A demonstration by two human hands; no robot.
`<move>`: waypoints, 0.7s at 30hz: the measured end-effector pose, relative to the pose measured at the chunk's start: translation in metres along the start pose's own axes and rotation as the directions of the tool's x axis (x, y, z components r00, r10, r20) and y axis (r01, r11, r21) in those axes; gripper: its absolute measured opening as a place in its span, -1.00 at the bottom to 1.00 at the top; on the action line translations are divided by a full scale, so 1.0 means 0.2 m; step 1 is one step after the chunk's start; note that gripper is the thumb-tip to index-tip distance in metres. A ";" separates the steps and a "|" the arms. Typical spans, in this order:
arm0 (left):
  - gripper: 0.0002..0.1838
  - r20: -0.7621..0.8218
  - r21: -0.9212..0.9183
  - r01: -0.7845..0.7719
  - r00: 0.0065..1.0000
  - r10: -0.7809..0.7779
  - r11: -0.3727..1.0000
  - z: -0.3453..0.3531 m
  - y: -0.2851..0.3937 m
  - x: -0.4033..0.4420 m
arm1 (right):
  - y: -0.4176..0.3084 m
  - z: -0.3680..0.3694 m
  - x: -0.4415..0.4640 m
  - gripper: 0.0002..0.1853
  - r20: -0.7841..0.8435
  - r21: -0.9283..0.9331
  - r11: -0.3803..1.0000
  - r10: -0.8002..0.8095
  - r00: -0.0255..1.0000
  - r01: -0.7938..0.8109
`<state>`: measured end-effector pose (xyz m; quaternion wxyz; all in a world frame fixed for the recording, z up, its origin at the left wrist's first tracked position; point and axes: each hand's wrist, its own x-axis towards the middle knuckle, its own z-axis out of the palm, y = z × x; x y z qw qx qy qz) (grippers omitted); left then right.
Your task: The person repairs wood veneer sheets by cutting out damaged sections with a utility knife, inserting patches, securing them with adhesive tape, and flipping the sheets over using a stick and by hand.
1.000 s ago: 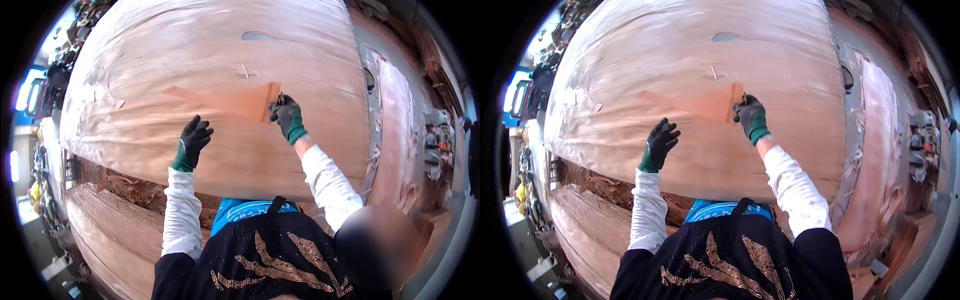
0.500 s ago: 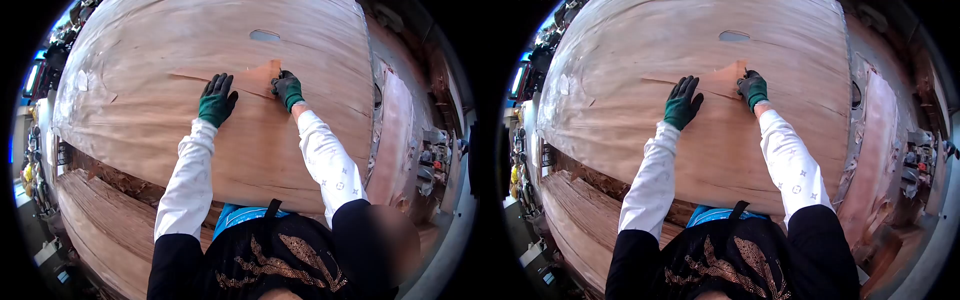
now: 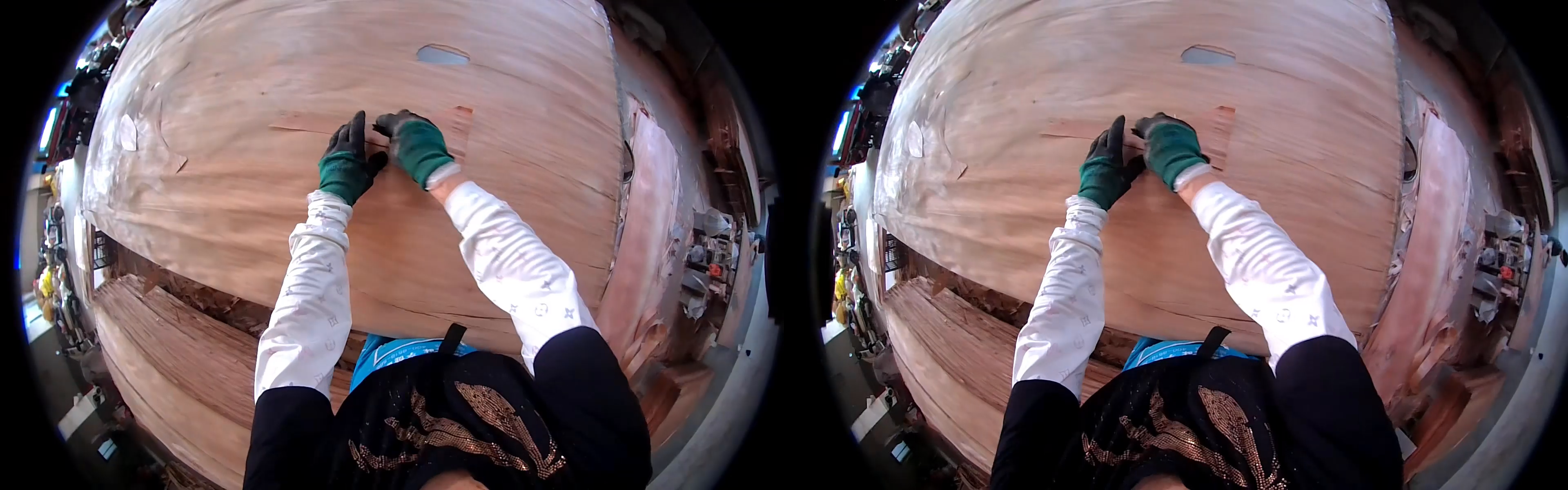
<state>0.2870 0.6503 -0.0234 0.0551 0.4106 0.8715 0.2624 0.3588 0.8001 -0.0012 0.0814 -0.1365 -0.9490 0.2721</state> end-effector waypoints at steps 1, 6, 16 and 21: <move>-0.07 0.029 -0.008 0.027 0.999 -0.027 1.000 -0.01 0.00 0.00 | -0.04 0.00 0.04 -0.75 0.044 -0.036 0.999 0.015 0.999 -0.014; 0.00 0.102 -0.084 0.046 0.994 -0.037 0.995 -0.03 0.00 0.03 | -0.05 0.07 0.11 -0.87 0.146 -0.127 0.991 -0.026 0.989 0.045; -0.45 0.185 0.340 -0.114 0.981 0.052 0.934 -0.03 0.08 0.00 | 0.50 -0.23 -0.28 -0.75 0.257 -0.251 0.881 -0.338 0.905 0.400; -0.45 0.206 0.311 -0.088 0.978 0.023 0.946 -0.04 0.08 0.00 | 0.64 -0.51 -0.14 -0.68 0.546 -0.361 0.743 -0.321 0.774 0.563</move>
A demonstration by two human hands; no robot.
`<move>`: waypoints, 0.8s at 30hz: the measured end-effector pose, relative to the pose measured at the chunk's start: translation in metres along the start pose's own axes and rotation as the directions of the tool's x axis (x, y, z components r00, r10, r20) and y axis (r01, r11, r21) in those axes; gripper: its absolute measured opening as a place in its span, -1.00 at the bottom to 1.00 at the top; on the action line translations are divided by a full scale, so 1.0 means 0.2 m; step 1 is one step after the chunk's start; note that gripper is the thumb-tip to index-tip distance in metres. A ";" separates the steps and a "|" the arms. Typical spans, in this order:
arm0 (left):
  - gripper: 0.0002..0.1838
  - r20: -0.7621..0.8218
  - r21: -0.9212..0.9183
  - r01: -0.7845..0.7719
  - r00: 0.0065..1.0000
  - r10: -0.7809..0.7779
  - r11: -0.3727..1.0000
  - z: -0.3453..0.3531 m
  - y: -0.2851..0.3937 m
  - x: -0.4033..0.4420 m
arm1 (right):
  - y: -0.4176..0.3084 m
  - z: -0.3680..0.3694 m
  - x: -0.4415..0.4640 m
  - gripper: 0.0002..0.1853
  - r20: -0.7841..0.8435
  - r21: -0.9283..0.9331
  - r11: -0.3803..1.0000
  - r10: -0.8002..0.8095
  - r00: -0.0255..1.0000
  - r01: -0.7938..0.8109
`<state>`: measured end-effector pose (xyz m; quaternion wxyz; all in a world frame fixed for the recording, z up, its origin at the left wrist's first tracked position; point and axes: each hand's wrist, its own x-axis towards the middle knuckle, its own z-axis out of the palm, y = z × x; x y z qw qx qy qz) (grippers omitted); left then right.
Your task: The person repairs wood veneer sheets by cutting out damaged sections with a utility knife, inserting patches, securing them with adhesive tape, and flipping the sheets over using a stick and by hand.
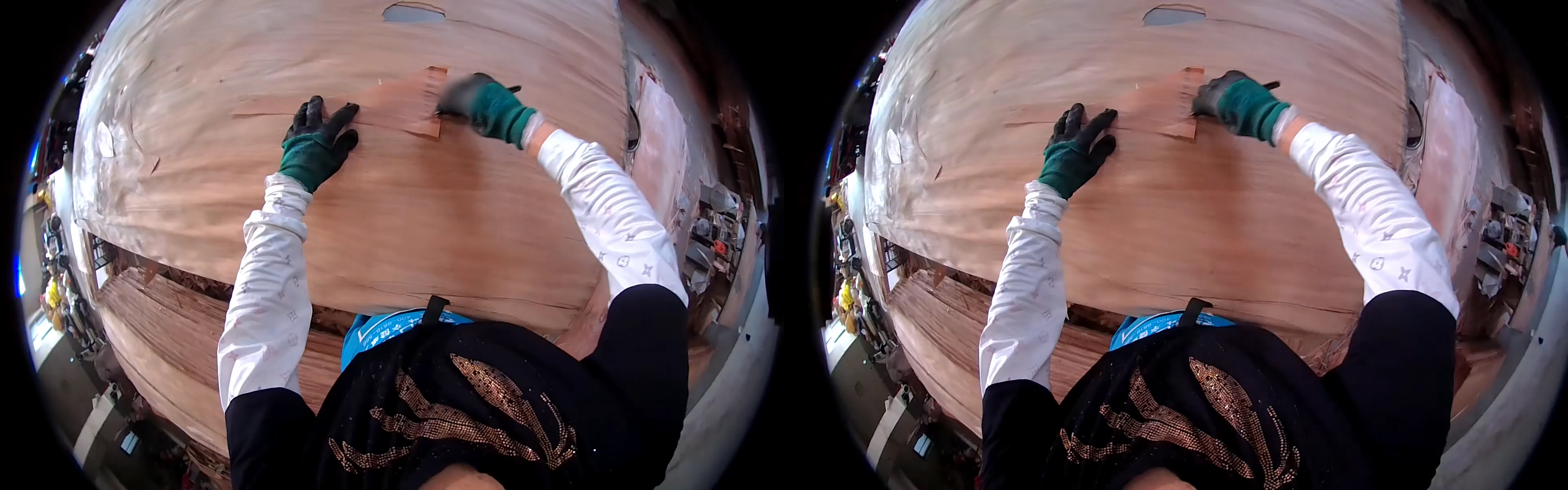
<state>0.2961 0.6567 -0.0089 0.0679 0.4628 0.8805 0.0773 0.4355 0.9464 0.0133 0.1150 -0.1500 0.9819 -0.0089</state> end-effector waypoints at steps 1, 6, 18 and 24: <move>-0.45 -0.001 -0.007 0.001 1.000 -0.001 1.000 -0.01 0.00 0.00 | 0.07 -0.02 -0.01 -0.67 0.091 -0.001 1.000 0.026 0.996 -0.026; -0.45 -0.013 -0.005 0.038 0.999 -0.038 0.999 0.01 0.02 0.00 | 0.06 -0.14 0.07 -0.61 -0.411 0.404 0.908 0.076 0.909 0.107; -0.50 -0.041 -0.070 0.016 0.999 -0.019 0.997 0.02 0.00 0.01 | -0.35 -0.08 0.75 -0.71 -0.212 0.030 0.997 -0.066 0.975 0.074; -0.44 -0.028 -0.033 0.059 0.998 -0.060 0.998 0.02 0.01 0.00 | -0.24 0.04 0.50 -0.79 -0.302 0.048 0.988 0.154 0.941 -0.146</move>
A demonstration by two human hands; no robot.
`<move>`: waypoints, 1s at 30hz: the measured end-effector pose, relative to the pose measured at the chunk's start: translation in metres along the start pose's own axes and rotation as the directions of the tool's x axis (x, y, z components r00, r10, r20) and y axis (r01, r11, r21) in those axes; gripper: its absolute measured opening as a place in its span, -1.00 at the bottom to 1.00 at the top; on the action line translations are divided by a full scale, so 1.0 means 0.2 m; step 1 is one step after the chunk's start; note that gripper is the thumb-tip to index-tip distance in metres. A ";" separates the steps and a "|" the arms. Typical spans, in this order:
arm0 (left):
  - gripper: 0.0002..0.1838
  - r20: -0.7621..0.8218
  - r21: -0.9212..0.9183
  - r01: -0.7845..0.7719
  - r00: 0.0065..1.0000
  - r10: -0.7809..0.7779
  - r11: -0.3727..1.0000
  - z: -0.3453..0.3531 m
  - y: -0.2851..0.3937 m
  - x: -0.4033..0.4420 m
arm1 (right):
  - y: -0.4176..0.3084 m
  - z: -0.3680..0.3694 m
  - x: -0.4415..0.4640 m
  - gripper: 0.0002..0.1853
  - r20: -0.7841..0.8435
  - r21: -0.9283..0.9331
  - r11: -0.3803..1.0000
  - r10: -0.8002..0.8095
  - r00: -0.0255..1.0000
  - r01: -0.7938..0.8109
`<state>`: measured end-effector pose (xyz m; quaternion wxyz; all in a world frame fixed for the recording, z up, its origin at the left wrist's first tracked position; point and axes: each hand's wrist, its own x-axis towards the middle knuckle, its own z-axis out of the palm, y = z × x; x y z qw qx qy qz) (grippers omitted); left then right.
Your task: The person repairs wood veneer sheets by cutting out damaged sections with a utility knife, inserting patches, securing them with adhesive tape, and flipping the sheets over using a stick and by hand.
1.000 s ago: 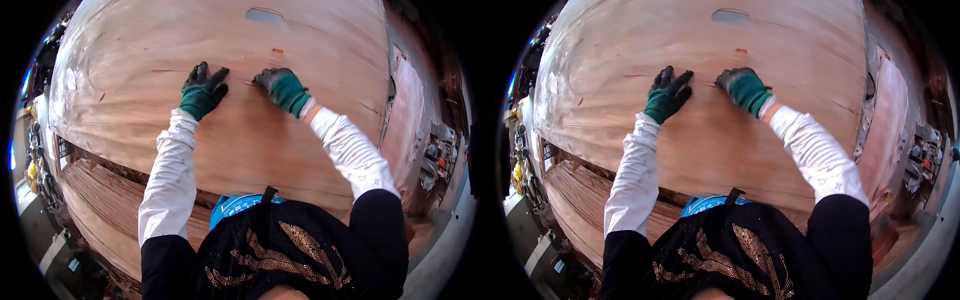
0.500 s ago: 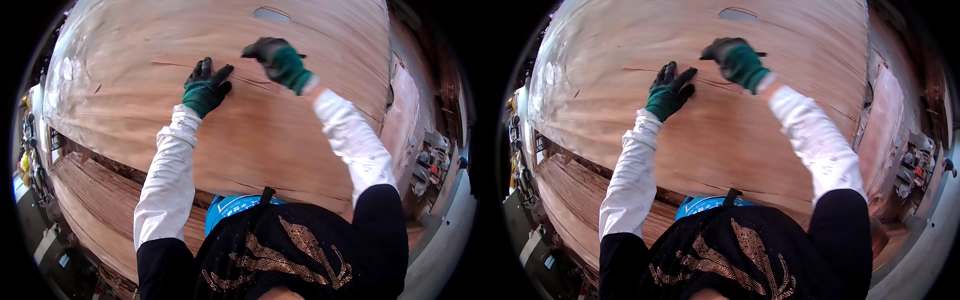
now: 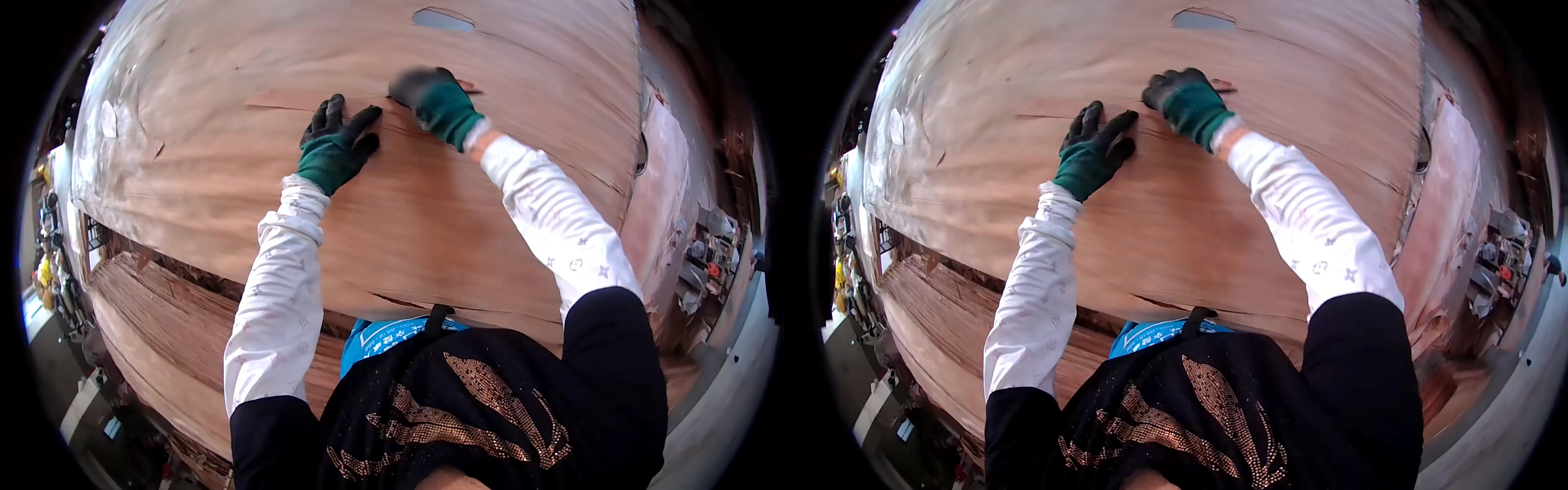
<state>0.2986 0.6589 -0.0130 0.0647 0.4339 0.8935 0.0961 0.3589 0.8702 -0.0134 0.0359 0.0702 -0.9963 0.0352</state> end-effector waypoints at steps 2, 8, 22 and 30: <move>-0.42 0.033 -0.003 -0.007 0.999 0.007 1.000 -0.01 -0.01 0.00 | -0.04 -0.01 -0.15 -0.80 -0.035 -0.103 0.985 0.138 0.990 -0.141; -0.43 0.026 0.021 -0.029 0.999 0.028 0.999 0.00 -0.02 0.00 | -0.12 -0.06 -0.55 -0.75 0.100 -0.154 0.901 0.423 0.901 -0.406; -0.48 0.032 0.040 -0.075 0.997 0.074 0.996 0.01 -0.04 0.02 | -0.24 -0.14 -0.25 -0.80 0.135 0.131 0.926 0.337 0.932 -0.353; -0.67 0.153 0.294 -0.104 0.986 0.061 0.950 -0.25 -0.14 0.19 | -0.34 -0.15 -0.21 -0.74 0.246 -0.039 0.906 0.417 0.875 -0.421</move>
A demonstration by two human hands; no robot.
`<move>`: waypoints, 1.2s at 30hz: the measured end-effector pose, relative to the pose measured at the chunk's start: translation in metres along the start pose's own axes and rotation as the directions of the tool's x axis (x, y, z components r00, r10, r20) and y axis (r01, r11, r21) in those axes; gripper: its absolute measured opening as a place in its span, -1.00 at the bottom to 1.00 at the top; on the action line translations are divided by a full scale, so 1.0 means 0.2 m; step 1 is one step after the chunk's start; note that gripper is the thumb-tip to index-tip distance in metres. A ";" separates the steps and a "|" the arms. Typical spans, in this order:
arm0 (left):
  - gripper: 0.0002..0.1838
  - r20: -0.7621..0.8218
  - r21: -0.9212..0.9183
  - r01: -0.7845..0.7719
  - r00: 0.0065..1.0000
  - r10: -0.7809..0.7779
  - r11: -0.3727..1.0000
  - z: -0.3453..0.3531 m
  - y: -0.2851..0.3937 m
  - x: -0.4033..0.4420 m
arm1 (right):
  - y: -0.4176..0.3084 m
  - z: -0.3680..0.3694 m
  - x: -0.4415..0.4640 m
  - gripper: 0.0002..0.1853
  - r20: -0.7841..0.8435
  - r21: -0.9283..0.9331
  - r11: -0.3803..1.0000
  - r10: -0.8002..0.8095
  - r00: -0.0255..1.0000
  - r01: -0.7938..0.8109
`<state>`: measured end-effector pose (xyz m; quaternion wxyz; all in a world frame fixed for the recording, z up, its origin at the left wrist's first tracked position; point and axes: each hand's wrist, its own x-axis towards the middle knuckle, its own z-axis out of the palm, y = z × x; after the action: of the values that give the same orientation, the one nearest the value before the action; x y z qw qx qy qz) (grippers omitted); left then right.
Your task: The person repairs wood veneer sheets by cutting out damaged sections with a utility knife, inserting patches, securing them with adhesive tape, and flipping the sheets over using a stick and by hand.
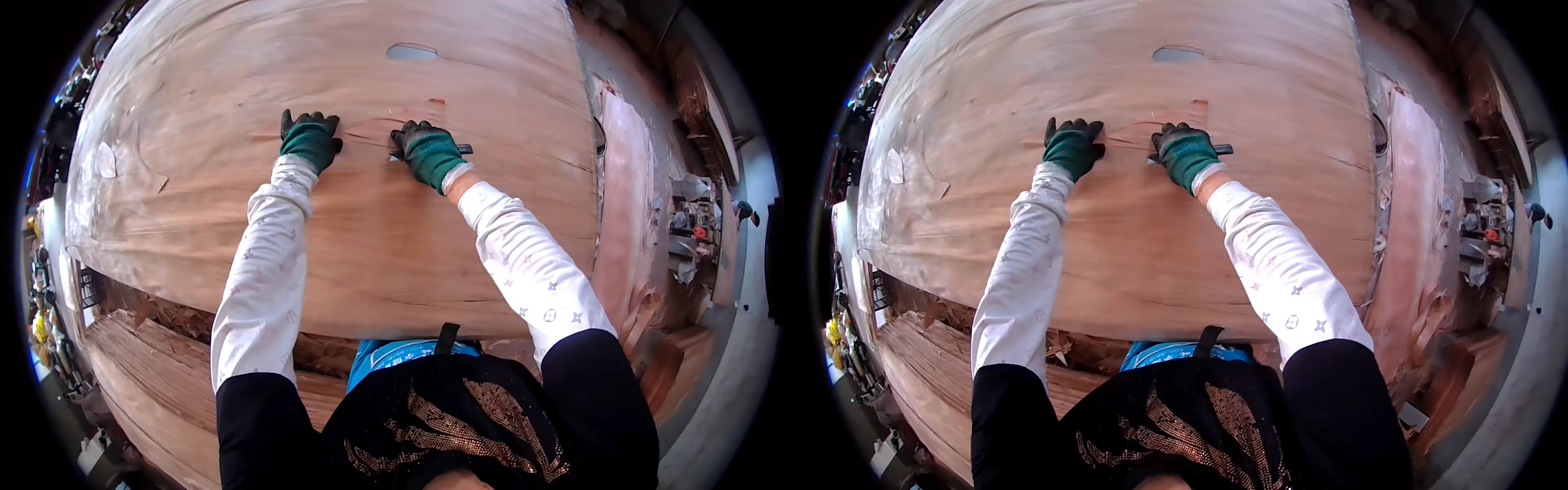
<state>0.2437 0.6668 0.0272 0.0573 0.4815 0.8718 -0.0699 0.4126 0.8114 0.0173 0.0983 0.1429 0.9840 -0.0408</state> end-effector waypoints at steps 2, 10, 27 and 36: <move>-0.85 -0.072 0.002 -0.071 0.995 0.071 0.998 0.08 -0.05 0.00 | 0.00 0.00 0.00 -0.75 -0.003 -0.003 1.000 -0.002 1.000 0.002; -0.90 -0.310 -0.040 0.042 0.949 -0.053 0.998 0.15 -0.38 -0.50 | 0.01 0.01 0.00 -0.68 0.040 0.033 0.999 -0.021 0.999 0.019; -0.62 0.727 0.069 0.235 0.653 -0.210 0.970 0.94 0.85 -3.12 | 0.25 0.03 -1.32 -0.52 -0.097 0.639 0.642 -0.478 0.873 0.423; -0.50 0.769 0.097 0.282 0.587 -0.252 0.954 0.89 0.98 -2.88 | 1.42 0.43 -2.58 -0.58 0.265 0.942 -0.280 0.285 0.921 -0.185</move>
<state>0.7211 0.2598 -0.0641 0.4229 0.2672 0.8253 -0.2621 0.9958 0.9325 0.0245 -0.0757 0.3560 0.5329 -0.7639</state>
